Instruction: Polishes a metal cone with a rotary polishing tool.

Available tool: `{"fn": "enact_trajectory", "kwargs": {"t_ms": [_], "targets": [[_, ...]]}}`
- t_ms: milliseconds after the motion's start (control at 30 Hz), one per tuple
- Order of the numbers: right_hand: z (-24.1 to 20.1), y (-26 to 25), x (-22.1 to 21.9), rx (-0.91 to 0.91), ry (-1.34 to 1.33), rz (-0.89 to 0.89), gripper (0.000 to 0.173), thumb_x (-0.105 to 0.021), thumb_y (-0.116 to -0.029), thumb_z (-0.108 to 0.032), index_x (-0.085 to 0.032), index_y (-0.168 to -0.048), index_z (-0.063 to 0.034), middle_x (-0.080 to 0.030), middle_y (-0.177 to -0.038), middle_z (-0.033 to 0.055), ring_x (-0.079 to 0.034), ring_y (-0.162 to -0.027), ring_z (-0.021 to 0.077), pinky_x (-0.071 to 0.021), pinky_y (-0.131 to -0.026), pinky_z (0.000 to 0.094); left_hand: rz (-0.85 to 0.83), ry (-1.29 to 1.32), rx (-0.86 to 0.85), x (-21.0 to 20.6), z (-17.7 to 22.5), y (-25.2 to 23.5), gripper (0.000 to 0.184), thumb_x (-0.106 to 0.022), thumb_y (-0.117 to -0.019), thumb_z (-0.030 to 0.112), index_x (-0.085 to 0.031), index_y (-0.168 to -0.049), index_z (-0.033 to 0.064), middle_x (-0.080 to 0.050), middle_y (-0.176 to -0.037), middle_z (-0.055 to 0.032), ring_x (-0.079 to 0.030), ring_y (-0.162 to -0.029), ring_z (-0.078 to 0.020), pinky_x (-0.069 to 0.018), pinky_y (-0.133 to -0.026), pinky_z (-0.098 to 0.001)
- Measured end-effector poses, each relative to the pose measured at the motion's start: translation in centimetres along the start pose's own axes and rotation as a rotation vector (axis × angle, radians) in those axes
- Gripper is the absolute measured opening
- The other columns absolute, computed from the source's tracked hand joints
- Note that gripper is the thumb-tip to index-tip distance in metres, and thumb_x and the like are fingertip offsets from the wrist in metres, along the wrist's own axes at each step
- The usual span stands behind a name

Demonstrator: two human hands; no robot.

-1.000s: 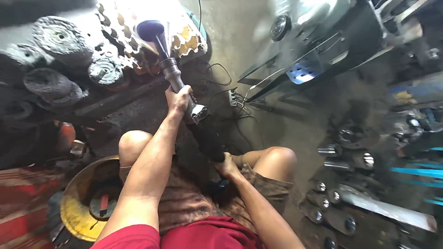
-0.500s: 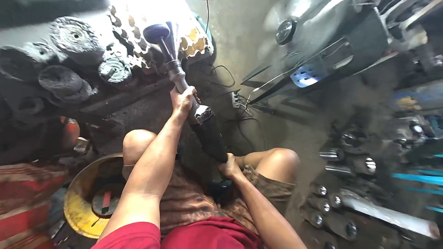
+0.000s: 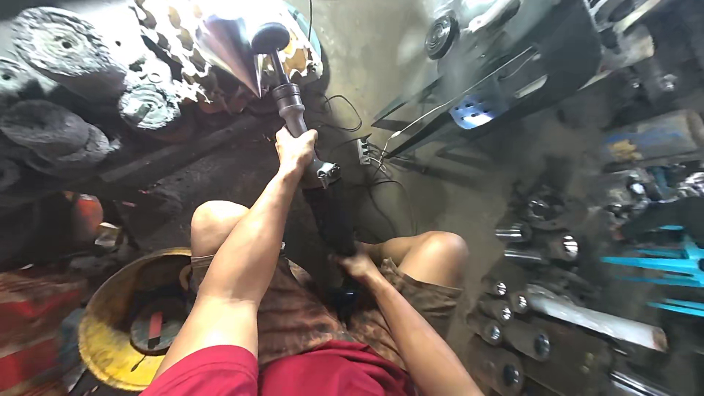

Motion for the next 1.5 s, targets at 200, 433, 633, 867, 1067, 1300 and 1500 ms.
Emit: {"fn": "enact_trajectory", "kwargs": {"t_ms": [200,433,633,867,1067,1300,1500], "targets": [[-0.5,0.3,0.2,0.049,0.037,0.049,0.049,-0.087,-0.0813,-0.029,-0.064,-0.117,-0.0041,-0.072,-0.094,0.0098,-0.072,-0.08,0.0189,-0.0623,-0.076,0.0406,0.019,0.186,-0.015,1.5,0.5,1.6,0.033,-0.075,-0.0807,0.015,-0.064,-0.11,0.0042,-0.071,-0.082,-0.0073,-0.071,-0.067,-0.0189,-0.0633,-0.062,-0.0405],[-2.9,0.8,0.3,0.183,0.329,0.085,0.029,-0.081,-0.0828,-0.033,-0.073,-0.099,-0.0096,-0.074,-0.089,0.0048,-0.072,-0.083,0.0165,-0.0602,-0.081,0.0444,0.035,0.398,-0.092,3.9,0.2,2.6,0.016,-0.067,-0.0842,0.007,-0.06,-0.097,0.0031,-0.067,-0.069,-0.0054,-0.068,-0.055,-0.0199,-0.0627,-0.054,-0.0392],[-3.0,0.6,0.1,0.22,0.332,0.084,0.024,-0.08,-0.0795,-0.027,-0.073,-0.095,-0.0102,-0.073,-0.088,0.0046,-0.071,-0.084,0.017,-0.0586,-0.08,0.0462,0.04,0.45,-0.067,4.9,-1.0,2.4,0.013,-0.065,-0.0869,0.006,-0.059,-0.097,0.0028,-0.067,-0.069,-0.0055,-0.069,-0.057,-0.0197,-0.063,-0.056,-0.0387],[-2.6,0.6,0.3,0.194,0.325,0.096,0.031,-0.083,-0.0818,-0.033,-0.073,-0.1,-0.0104,-0.075,-0.091,0.0045,-0.072,-0.085,0.0158,-0.0602,-0.083,0.0437,0.029,0.413,-0.073,4.0,0.0,2.5,0.017,-0.067,-0.086,0.007,-0.059,-0.1,0.0028,-0.068,-0.069,-0.0052,-0.069,-0.056,-0.0197,-0.0636,-0.054,-0.039],[-1.0,0.7,0.1,0.115,0.01,0.03,0.039,-0.085,-0.0837,-0.024,-0.067,-0.112,-0.0042,-0.071,-0.088,0.0077,-0.069,-0.074,0.0165,-0.0614,-0.072,0.0381,0.027,0.2,-0.023,1.8,1.1,2.4,0.028,-0.074,-0.0823,0.012,-0.065,-0.107,0.004,-0.071,-0.081,-0.0053,-0.07,-0.066,-0.0156,-0.0624,-0.062,-0.037],[0.2,0.2,0.2,-0.021,0.01,0.008,0.047,-0.086,-0.0827,-0.028,-0.064,-0.118,-0.0043,-0.071,-0.089,0.0094,-0.069,-0.072,0.0184,-0.0617,-0.07,0.0398,0.007,0.011,0.027,0.1,-0.1,0.6,0.043,-0.076,-0.0779,0.025,-0.066,-0.115,0.0053,-0.071,-0.096,-0.0113,-0.071,-0.086,-0.0237,-0.059,-0.076,-0.0496],[-0.2,0.3,0.0,0.069,-0.05,0.003,0.04,-0.085,-0.084,-0.022,-0.065,-0.112,-0.0025,-0.07,-0.084,0.0094,-0.068,-0.065,0.0189,-0.062,-0.064,0.0384,0.027,0.148,0.002,1.2,0.2,1.8,0.033,-0.076,-0.0807,0.017,-0.066,-0.11,0.0047,-0.071,-0.086,-0.007,-0.07,-0.073,-0.0171,-0.0606,-0.067,-0.0402]]}}
Point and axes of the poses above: each hand's wrist, its own y-axis away from the middle knuckle, its own x-axis out of the back of the hand, z = x × y, the point moved 9 cm from there along -y, towards the middle knuckle
